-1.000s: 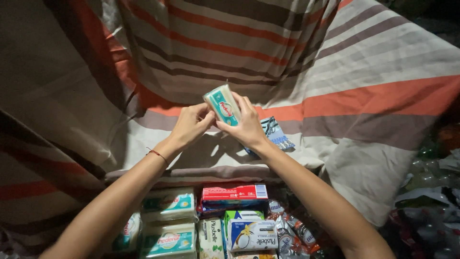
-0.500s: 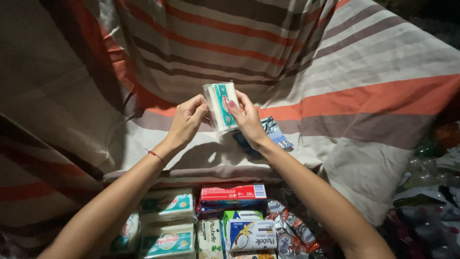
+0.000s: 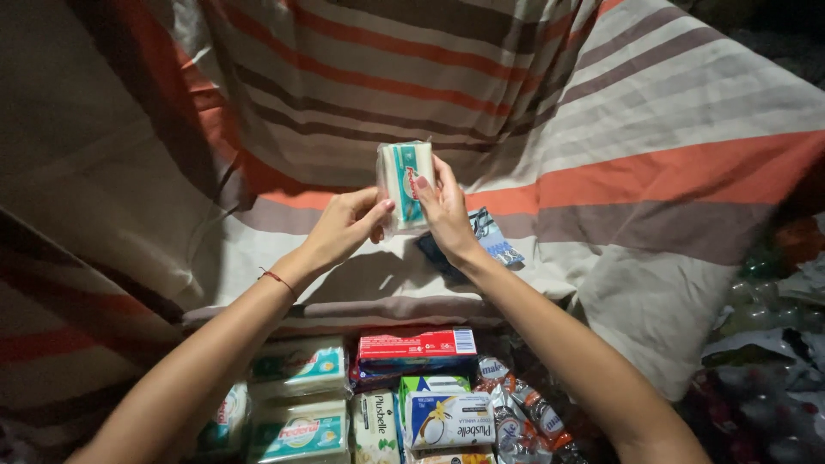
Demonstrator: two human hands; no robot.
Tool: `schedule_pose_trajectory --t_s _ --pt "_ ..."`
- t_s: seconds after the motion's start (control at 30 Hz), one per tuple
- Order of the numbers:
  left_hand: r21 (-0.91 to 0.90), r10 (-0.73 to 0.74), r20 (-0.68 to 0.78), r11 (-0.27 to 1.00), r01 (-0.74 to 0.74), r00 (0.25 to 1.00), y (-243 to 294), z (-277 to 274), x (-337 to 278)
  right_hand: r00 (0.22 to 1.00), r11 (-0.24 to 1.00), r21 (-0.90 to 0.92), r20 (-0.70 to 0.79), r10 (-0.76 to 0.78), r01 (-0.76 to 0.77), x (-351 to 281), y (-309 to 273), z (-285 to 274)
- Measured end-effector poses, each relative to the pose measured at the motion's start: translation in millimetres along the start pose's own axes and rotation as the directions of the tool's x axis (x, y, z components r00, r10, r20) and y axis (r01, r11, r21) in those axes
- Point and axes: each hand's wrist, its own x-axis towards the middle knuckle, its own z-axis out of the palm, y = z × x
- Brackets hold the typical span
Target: Arranging small silver packets from a pile into an organized row on a surface.
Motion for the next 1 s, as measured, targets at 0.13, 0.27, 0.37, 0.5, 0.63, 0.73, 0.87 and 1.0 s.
schedule_pose_trajectory --t_s 0.13,0.27,0.37,0.5,0.63,0.73,0.87,1.0 --pt "0.042 0.027 -0.051 0.999 -0.025 0.998 -5.7 -1.9 2.2 0.999 0.998 0.038 -0.031 0.045 -0.043 5.4 4.2 -1.5" --pt "0.096 0.001 -0.114 0.995 0.010 0.994 -7.9 -3.2 2.4 0.996 0.995 -0.099 -0.088 0.007 -0.016 1.8 -2.0 -3.3" --pt "0.067 -0.047 -0.187 0.996 0.060 0.981 -3.4 -4.4 1.1 0.990 0.957 -0.287 -0.119 -0.069 0.032 0.9 -14.9 -3.7" --pt "-0.250 -0.233 -0.068 0.945 0.209 0.970 -10.1 4.4 6.1 0.961 0.796 -0.576 -0.065 -0.268 0.183 1.9 -4.2 -5.1" --pt "-0.375 -0.297 0.010 0.884 0.279 0.955 -7.2 6.8 1.9 0.935 0.687 -0.669 0.031 -0.354 0.282 2.6 6.0 -8.9" --pt "-0.418 -0.310 0.060 0.856 0.306 0.949 -14.8 6.9 2.5 0.944 0.713 -0.633 0.090 -0.318 0.300 1.8 6.5 -7.5" --pt "-0.510 -0.378 0.072 0.782 0.360 0.923 -2.0 6.0 2.3 0.925 0.724 -0.576 0.246 -0.291 0.381 0.4 11.8 -2.4" --pt "-0.593 -0.432 -0.005 0.727 0.346 0.902 -6.3 4.4 3.6 0.901 0.734 -0.536 0.355 -0.251 0.416 -2.8 13.1 -0.9"
